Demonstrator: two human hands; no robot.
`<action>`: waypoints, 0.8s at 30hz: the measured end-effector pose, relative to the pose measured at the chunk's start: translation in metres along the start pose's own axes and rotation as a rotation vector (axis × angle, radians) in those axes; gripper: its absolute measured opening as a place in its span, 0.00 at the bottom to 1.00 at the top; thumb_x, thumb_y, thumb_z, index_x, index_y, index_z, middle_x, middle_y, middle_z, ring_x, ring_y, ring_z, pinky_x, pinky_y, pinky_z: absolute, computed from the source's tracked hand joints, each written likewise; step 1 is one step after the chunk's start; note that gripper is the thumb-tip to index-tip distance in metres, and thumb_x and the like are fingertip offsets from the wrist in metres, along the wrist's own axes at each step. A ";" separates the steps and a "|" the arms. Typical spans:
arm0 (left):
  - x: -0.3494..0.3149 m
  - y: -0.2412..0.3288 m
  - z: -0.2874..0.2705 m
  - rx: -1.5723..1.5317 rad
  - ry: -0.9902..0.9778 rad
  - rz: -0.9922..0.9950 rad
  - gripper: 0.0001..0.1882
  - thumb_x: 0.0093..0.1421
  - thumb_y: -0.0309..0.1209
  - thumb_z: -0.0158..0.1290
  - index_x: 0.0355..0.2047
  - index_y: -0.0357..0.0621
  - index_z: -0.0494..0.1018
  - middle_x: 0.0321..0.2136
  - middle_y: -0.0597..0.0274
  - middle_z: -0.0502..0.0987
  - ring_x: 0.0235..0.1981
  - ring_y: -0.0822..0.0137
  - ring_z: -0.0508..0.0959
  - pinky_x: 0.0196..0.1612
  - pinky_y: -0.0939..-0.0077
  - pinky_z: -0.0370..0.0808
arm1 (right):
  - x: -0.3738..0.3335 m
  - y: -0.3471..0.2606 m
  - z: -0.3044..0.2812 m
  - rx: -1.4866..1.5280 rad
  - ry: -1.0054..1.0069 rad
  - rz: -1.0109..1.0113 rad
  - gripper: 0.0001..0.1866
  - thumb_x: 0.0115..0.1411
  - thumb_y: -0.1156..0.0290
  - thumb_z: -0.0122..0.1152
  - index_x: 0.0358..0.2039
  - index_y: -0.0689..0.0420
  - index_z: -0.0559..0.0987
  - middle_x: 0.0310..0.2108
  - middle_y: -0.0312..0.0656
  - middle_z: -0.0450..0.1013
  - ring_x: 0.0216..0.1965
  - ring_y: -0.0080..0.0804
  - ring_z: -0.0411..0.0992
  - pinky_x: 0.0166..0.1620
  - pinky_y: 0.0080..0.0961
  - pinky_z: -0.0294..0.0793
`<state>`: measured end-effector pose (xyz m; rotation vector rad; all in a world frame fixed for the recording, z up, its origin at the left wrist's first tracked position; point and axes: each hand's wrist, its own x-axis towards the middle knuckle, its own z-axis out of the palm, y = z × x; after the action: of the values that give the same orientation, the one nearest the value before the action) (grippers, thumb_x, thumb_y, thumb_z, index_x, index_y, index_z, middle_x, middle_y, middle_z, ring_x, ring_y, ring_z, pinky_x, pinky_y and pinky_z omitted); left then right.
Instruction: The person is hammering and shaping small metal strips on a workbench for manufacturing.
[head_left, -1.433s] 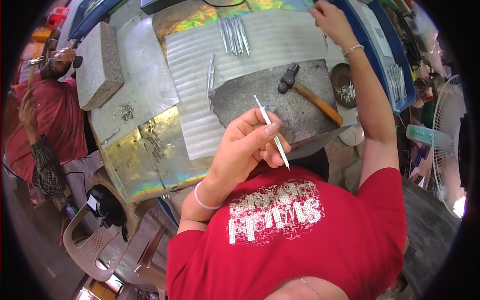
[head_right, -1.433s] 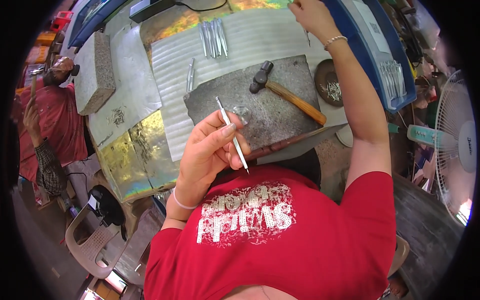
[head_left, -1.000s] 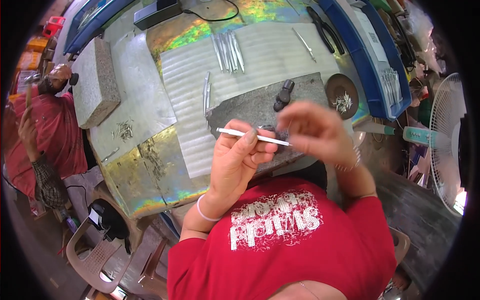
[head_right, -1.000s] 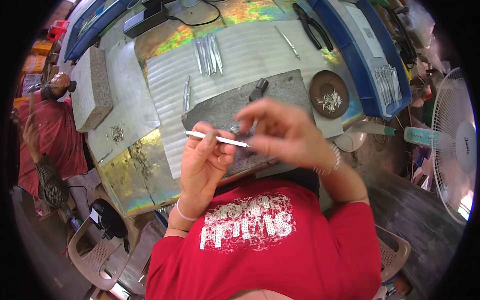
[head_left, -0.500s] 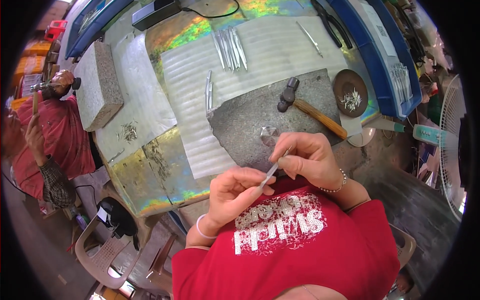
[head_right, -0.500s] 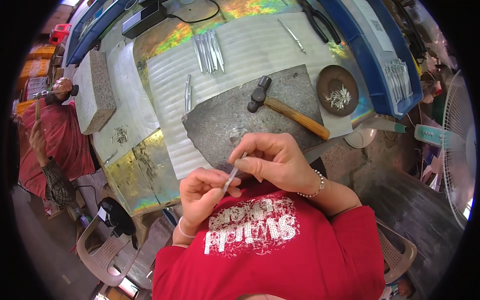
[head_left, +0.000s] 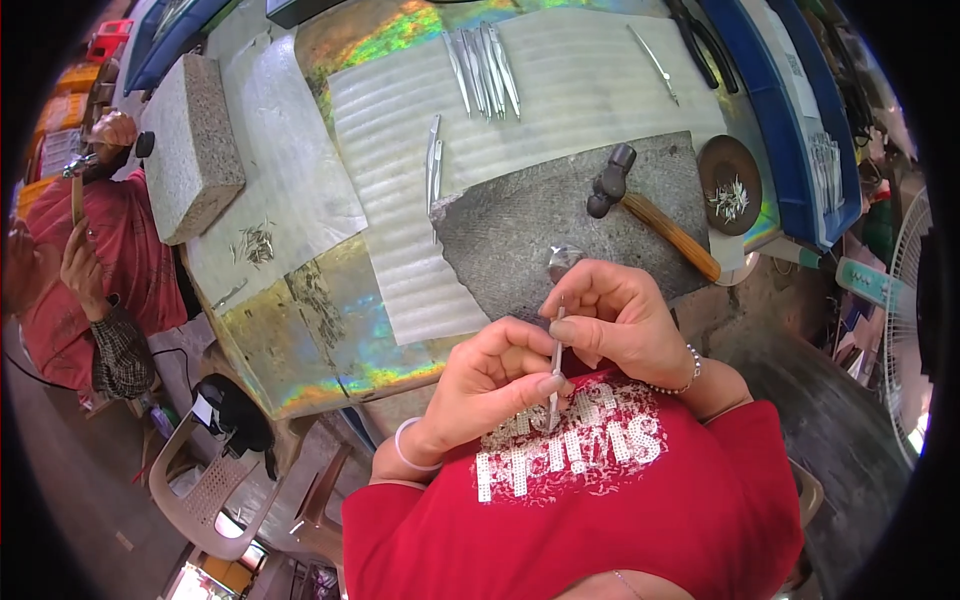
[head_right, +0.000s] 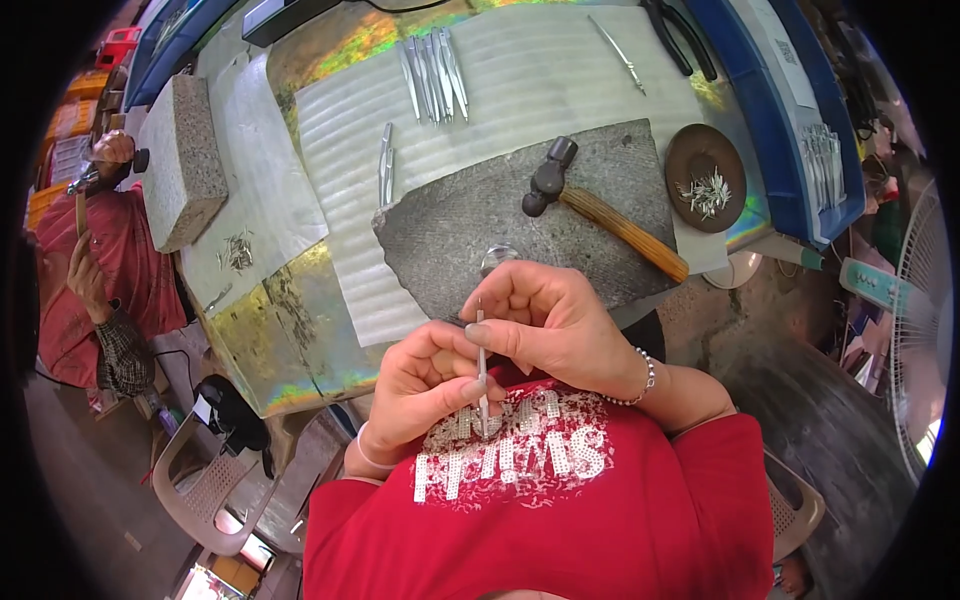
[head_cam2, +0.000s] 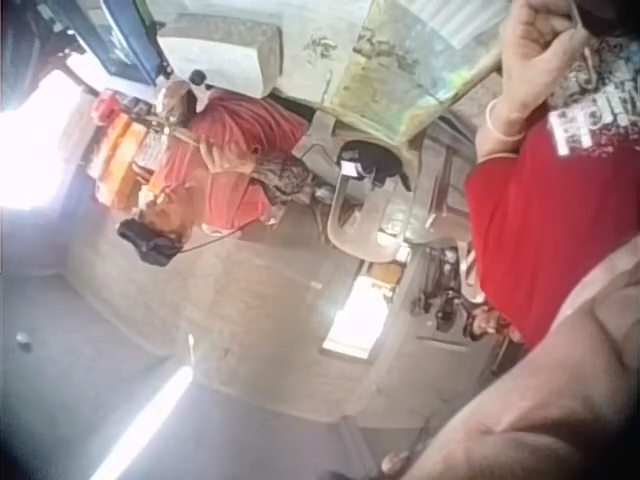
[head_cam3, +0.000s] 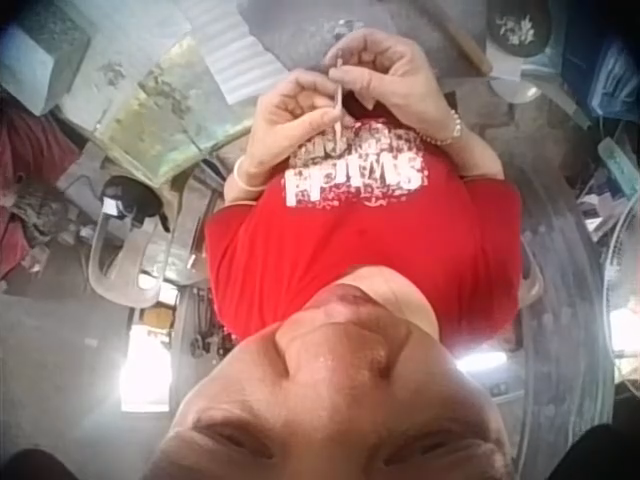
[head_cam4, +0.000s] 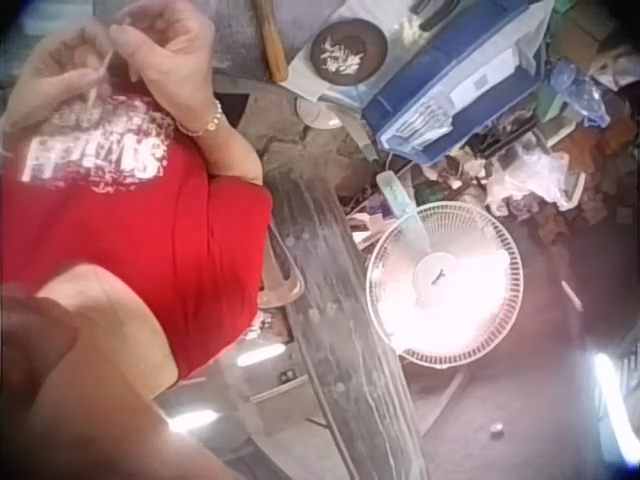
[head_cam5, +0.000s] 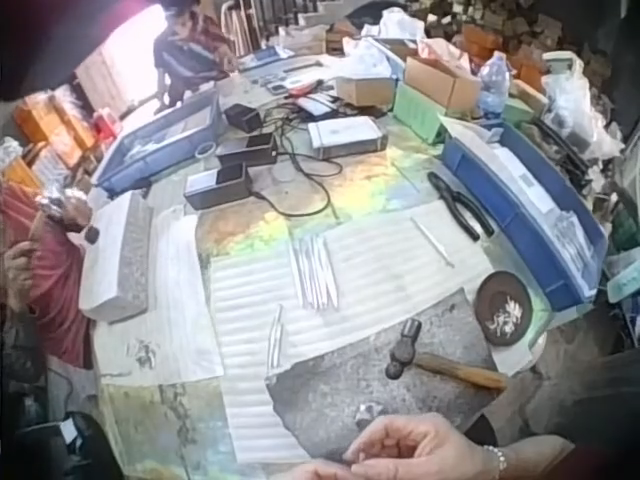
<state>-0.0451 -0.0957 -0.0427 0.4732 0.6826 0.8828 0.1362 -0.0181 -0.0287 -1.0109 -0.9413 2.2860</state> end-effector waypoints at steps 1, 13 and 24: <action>0.001 0.000 -0.001 -0.002 0.000 0.000 0.13 0.60 0.19 0.49 0.44 0.33 0.62 0.30 0.53 0.77 0.33 0.71 0.77 0.39 0.78 0.73 | 0.001 0.000 0.000 -0.002 0.004 0.001 0.07 0.57 0.76 0.58 0.36 0.61 0.73 0.21 0.31 0.68 0.18 0.12 0.63 0.21 0.10 0.59; 0.009 0.006 -0.005 -0.099 -0.036 -0.012 0.11 0.61 0.20 0.48 0.43 0.35 0.60 0.31 0.53 0.77 0.33 0.71 0.77 0.38 0.79 0.75 | 0.006 -0.008 0.000 0.006 -0.044 0.050 0.06 0.61 0.77 0.54 0.38 0.64 0.72 0.32 0.36 0.73 0.32 0.15 0.71 0.34 0.12 0.71; 0.012 0.011 -0.002 -0.007 -0.078 0.001 0.10 0.62 0.21 0.45 0.43 0.35 0.60 0.32 0.54 0.77 0.35 0.71 0.77 0.39 0.77 0.74 | 0.009 -0.010 0.009 0.049 -0.015 -0.013 0.05 0.58 0.75 0.59 0.34 0.61 0.74 0.26 0.33 0.72 0.22 0.12 0.65 0.22 0.10 0.60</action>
<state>-0.0470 -0.0791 -0.0411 0.4987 0.6076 0.8629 0.1252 -0.0094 -0.0206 -0.9663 -0.8910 2.2975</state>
